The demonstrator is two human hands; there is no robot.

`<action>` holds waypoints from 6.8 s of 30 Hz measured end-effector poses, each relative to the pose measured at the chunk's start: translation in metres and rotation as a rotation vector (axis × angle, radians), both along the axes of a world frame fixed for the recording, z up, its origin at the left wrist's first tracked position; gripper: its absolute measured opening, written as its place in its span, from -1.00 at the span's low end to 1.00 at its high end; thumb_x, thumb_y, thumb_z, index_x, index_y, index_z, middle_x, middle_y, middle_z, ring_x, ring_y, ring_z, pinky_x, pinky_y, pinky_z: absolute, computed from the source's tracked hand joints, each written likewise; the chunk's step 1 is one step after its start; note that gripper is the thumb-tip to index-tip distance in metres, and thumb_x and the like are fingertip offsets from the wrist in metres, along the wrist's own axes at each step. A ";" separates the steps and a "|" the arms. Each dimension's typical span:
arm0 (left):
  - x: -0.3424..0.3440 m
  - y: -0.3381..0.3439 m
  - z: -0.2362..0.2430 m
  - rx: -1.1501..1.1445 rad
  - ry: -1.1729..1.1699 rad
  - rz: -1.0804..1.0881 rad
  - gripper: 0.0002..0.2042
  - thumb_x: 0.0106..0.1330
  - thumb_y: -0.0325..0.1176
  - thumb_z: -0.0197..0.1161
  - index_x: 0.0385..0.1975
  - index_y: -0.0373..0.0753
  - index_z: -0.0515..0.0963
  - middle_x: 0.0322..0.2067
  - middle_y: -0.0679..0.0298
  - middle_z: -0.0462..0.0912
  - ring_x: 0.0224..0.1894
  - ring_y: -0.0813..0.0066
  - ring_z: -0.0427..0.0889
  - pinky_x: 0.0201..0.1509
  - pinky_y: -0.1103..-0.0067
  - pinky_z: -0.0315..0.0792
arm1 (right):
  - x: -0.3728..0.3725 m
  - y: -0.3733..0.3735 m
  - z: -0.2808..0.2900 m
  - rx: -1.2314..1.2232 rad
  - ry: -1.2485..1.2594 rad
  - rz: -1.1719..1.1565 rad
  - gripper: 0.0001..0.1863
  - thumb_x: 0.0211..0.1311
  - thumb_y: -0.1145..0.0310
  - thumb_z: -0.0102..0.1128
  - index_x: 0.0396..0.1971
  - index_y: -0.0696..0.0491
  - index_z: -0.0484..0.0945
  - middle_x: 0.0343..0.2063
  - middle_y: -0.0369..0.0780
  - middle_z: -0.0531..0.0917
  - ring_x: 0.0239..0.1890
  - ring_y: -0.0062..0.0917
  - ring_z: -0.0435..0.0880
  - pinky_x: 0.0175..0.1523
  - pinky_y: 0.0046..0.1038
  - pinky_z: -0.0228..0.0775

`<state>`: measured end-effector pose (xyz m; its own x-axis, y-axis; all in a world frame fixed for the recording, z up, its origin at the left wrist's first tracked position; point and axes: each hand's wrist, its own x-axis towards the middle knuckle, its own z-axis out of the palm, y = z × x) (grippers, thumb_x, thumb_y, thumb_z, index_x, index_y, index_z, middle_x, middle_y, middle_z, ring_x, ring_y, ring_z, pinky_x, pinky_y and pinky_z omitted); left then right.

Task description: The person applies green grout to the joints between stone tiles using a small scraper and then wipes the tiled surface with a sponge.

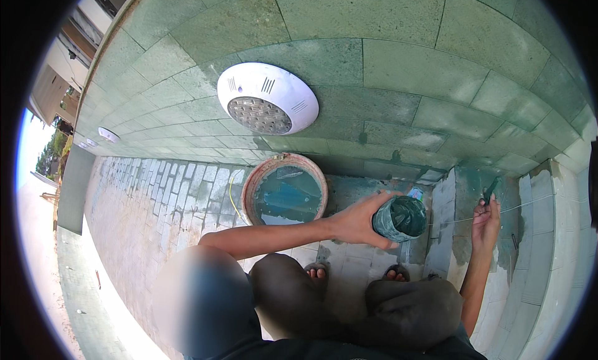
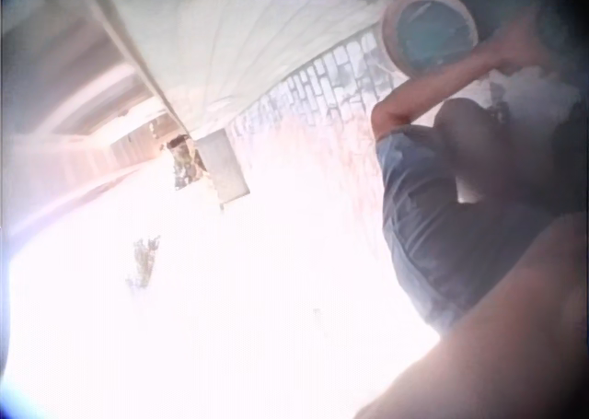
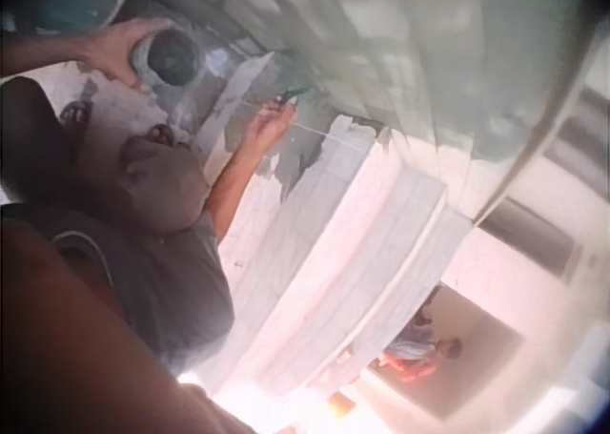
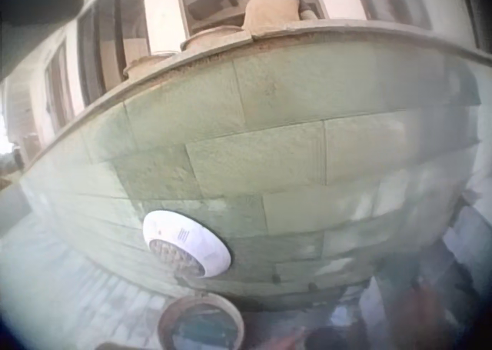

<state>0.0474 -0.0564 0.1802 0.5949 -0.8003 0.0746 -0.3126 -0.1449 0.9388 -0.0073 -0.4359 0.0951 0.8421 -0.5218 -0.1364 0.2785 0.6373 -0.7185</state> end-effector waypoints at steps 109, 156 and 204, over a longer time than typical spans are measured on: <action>-0.021 0.016 0.037 0.018 0.452 0.177 -0.02 -0.14 -0.54 0.55 0.35 -0.41 0.09 0.11 0.08 0.49 0.13 0.34 0.55 0.23 0.41 0.44 | 0.087 -0.022 -0.050 -0.571 0.429 -0.421 -0.66 0.29 0.37 0.26 0.03 0.15 0.62 -0.51 -0.34 0.65 -0.55 -0.73 0.51 -0.46 -0.57 0.38; -0.022 0.020 0.035 0.020 0.439 0.178 -0.01 -0.14 -0.50 0.58 0.34 -0.41 0.10 0.14 0.06 0.46 0.16 0.31 0.52 0.27 0.38 0.41 | 0.093 -0.094 -0.042 -0.637 0.613 -0.875 -0.72 0.17 0.43 0.34 -0.18 0.28 0.61 -0.34 0.04 0.70 -0.51 -0.43 0.76 -0.28 -0.39 0.55; -0.019 0.021 0.032 0.003 0.489 0.165 -0.08 -0.12 -0.57 0.55 0.32 -0.40 0.16 0.10 0.10 0.51 0.11 0.35 0.57 0.22 0.41 0.45 | 0.083 -0.091 -0.037 -0.160 0.348 -0.739 -0.64 0.41 0.31 0.14 0.03 0.27 0.48 -0.47 -0.19 0.64 -0.62 -0.57 0.61 -0.55 -0.55 0.42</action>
